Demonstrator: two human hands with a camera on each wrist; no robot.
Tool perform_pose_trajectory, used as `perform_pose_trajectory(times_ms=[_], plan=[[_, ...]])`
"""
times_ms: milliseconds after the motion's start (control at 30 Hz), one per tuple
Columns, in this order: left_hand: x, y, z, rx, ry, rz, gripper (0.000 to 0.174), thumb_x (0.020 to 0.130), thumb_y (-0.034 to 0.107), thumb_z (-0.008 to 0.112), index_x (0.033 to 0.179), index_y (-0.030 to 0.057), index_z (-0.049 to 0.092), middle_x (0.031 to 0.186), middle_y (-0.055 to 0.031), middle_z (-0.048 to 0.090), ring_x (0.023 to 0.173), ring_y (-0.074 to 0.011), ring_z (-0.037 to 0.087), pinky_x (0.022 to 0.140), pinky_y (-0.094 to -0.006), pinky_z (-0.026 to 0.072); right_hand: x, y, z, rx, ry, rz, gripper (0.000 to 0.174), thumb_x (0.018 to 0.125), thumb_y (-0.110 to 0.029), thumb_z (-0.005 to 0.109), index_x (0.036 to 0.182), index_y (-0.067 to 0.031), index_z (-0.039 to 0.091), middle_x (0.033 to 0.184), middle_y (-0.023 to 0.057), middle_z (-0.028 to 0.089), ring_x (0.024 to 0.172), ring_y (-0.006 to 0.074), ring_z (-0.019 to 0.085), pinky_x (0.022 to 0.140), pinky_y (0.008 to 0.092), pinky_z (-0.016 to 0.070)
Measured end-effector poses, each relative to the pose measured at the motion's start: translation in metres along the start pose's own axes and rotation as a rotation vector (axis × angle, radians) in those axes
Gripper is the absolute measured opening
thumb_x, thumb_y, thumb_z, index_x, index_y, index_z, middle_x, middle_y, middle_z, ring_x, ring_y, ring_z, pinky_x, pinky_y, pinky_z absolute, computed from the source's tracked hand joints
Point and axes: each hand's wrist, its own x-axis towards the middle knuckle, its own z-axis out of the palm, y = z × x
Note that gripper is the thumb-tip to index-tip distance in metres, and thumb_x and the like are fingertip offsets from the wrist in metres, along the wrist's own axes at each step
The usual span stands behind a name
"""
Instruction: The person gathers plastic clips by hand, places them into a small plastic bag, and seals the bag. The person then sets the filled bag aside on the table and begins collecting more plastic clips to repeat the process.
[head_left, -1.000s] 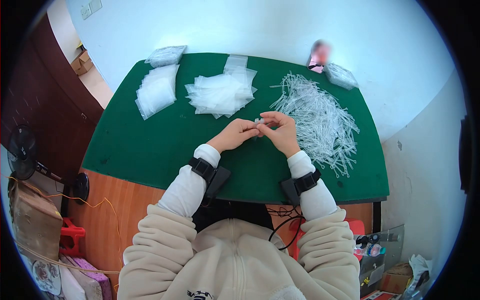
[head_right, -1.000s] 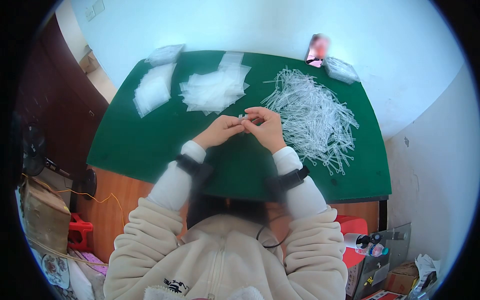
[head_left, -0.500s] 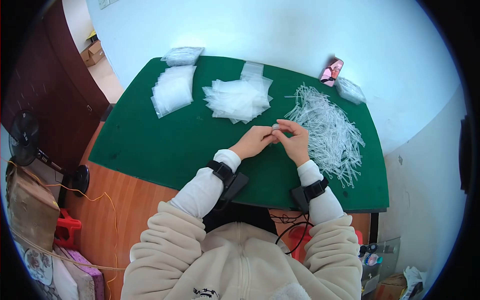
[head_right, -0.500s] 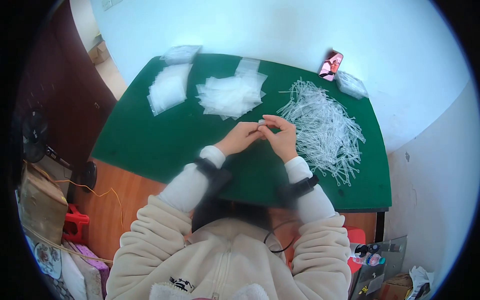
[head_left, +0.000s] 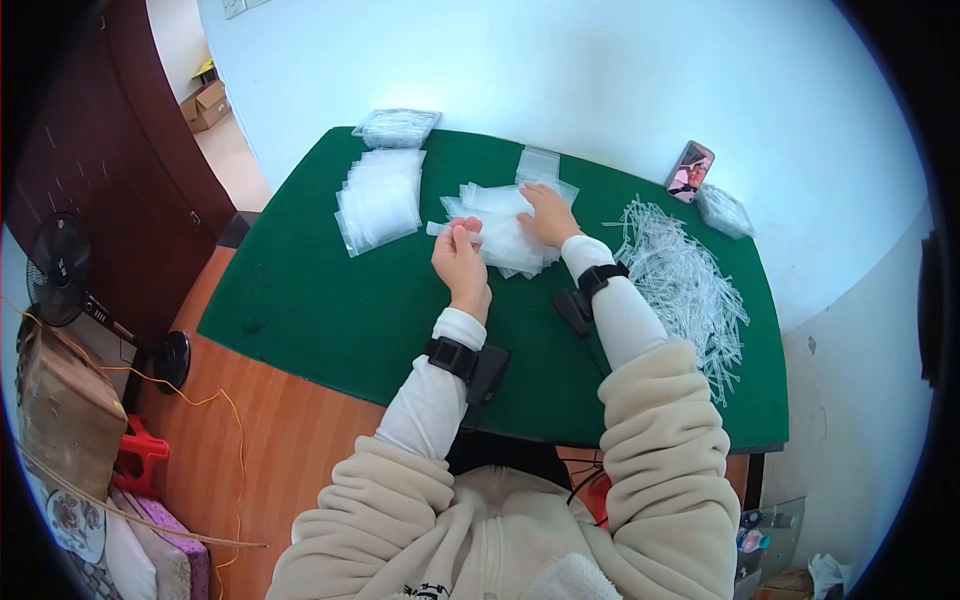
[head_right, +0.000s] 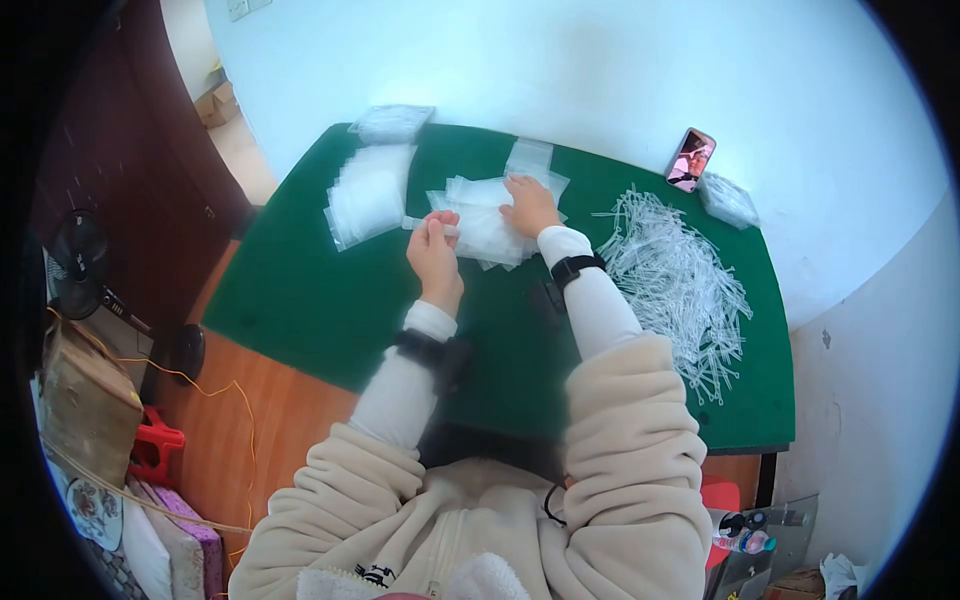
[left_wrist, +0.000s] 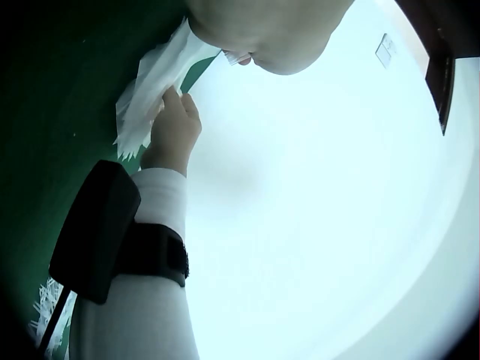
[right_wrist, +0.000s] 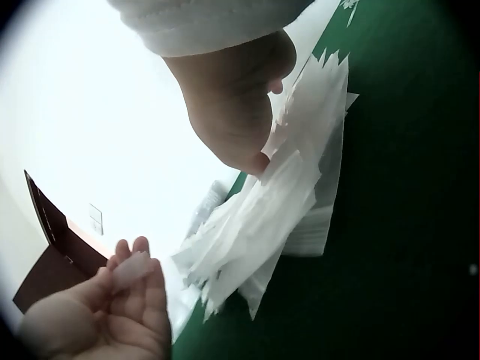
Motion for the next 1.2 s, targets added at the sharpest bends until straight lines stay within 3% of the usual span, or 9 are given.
perform_pose_trajectory(times_ms=[33, 133, 267, 300, 400, 633, 700, 933, 1200], plan=[[0.0, -0.001, 0.0, 0.016, 0.012, 0.004, 0.018, 0.093, 0.011, 0.043, 0.1, -0.0024, 0.053, 0.094, -0.0083, 0.062, 0.087, -0.0155, 0.06, 0.069, -0.024, 0.0445, 0.003, 0.0, 0.003, 0.004, 0.0, -0.003, 0.031, 0.08, -0.026, 0.058, 0.105, -0.0074, 0.061, 0.107, 0.0128, 0.061, 0.103, 0.0277, 0.054, 0.09, 0.0389, 0.0411], [0.001, -0.002, 0.0, 0.034, 0.034, 0.014, 0.018, 0.093, 0.011, 0.043, 0.101, -0.0016, 0.053, 0.095, -0.0087, 0.062, 0.087, -0.0154, 0.06, 0.069, -0.0236, 0.0444, 0.006, 0.0, 0.003, 0.077, -0.444, 0.215, 0.026, 0.079, -0.021, 0.057, 0.101, -0.0093, 0.063, 0.102, 0.0112, 0.062, 0.101, 0.0277, 0.054, 0.089, 0.0414, 0.0399], [-0.001, 0.001, 0.002, 0.04, 0.026, 0.01, 0.018, 0.093, 0.011, 0.043, 0.102, -0.0023, 0.052, 0.098, -0.0101, 0.061, 0.09, -0.0168, 0.06, 0.074, -0.0258, 0.0453, 0.007, -0.002, -0.007, -0.115, -0.47, 0.088, 0.019, 0.078, -0.018, 0.056, 0.094, -0.01, 0.064, 0.1, 0.0089, 0.062, 0.098, 0.0275, 0.055, 0.088, 0.0428, 0.0394], [-0.001, 0.002, 0.001, 0.058, 0.015, -0.001, 0.02, 0.093, 0.012, 0.043, 0.104, -0.0033, 0.05, 0.101, -0.0115, 0.059, 0.093, -0.0188, 0.059, 0.078, -0.0279, 0.0462, 0.006, -0.001, -0.01, -0.117, -0.47, 0.09, 0.019, 0.078, -0.018, 0.056, 0.094, -0.01, 0.064, 0.1, 0.0089, 0.062, 0.098, 0.0275, 0.055, 0.088, 0.0428, 0.0394], [-0.001, 0.003, -0.002, 0.084, 0.006, -0.017, 0.022, 0.093, 0.012, 0.043, 0.107, -0.0043, 0.049, 0.105, -0.013, 0.058, 0.096, -0.021, 0.059, 0.082, -0.0301, 0.0472, -0.006, 0.01, -0.028, -0.031, -0.01, 0.001, 0.014, 0.077, -0.014, 0.056, 0.089, -0.0096, 0.064, 0.098, 0.0066, 0.063, 0.098, 0.0254, 0.055, 0.087, 0.0423, 0.0391], [-0.019, -0.001, 0.008, 0.086, -0.147, -0.145, 0.023, 0.093, 0.013, 0.044, 0.108, -0.004, 0.049, 0.107, -0.0138, 0.058, 0.098, -0.0213, 0.059, 0.082, -0.0308, 0.0471, -0.103, -0.005, -0.152, -0.18, -0.07, -0.159, 0.015, 0.074, -0.008, 0.058, 0.088, -0.0093, 0.062, 0.1, 0.0054, 0.062, 0.103, 0.0254, 0.052, 0.091, 0.0429, 0.0374], [-0.026, 0.0, 0.011, 0.131, -0.268, -0.268, 0.024, 0.093, 0.014, 0.045, 0.108, -0.0039, 0.049, 0.108, -0.0149, 0.058, 0.097, -0.0217, 0.059, 0.083, -0.031, 0.0471, -0.142, -0.01, -0.165, -0.264, -0.319, -0.078, 0.033, 0.073, -0.013, 0.063, 0.105, -0.0094, 0.06, 0.111, 0.0107, 0.058, 0.11, 0.0292, 0.048, 0.096, 0.0402, 0.0353], [-0.033, -0.001, 0.009, 0.218, -0.485, -0.482, 0.025, 0.092, 0.015, 0.046, 0.109, -0.003, 0.049, 0.108, -0.0154, 0.059, 0.097, -0.0224, 0.06, 0.084, -0.0309, 0.047, -0.153, -0.021, -0.162, 0.353, -0.405, 0.185, 0.075, 0.067, -0.018, 0.067, 0.133, -0.0042, 0.035, 0.129, 0.0202, 0.041, 0.119, 0.0329, 0.04, 0.101, 0.0393, 0.0309], [-0.035, -0.004, 0.009, 0.265, -0.488, -0.446, 0.025, 0.092, 0.017, 0.047, 0.108, -0.0022, 0.05, 0.108, -0.0146, 0.059, 0.097, -0.0215, 0.06, 0.084, -0.0312, 0.0471, -0.122, -0.027, -0.087, 0.269, -0.272, 0.248, 0.08, 0.06, -0.033, 0.072, 0.127, -0.0018, 0.041, 0.12, 0.018, 0.049, 0.114, 0.0324, 0.044, 0.096, 0.0386, 0.0361]])
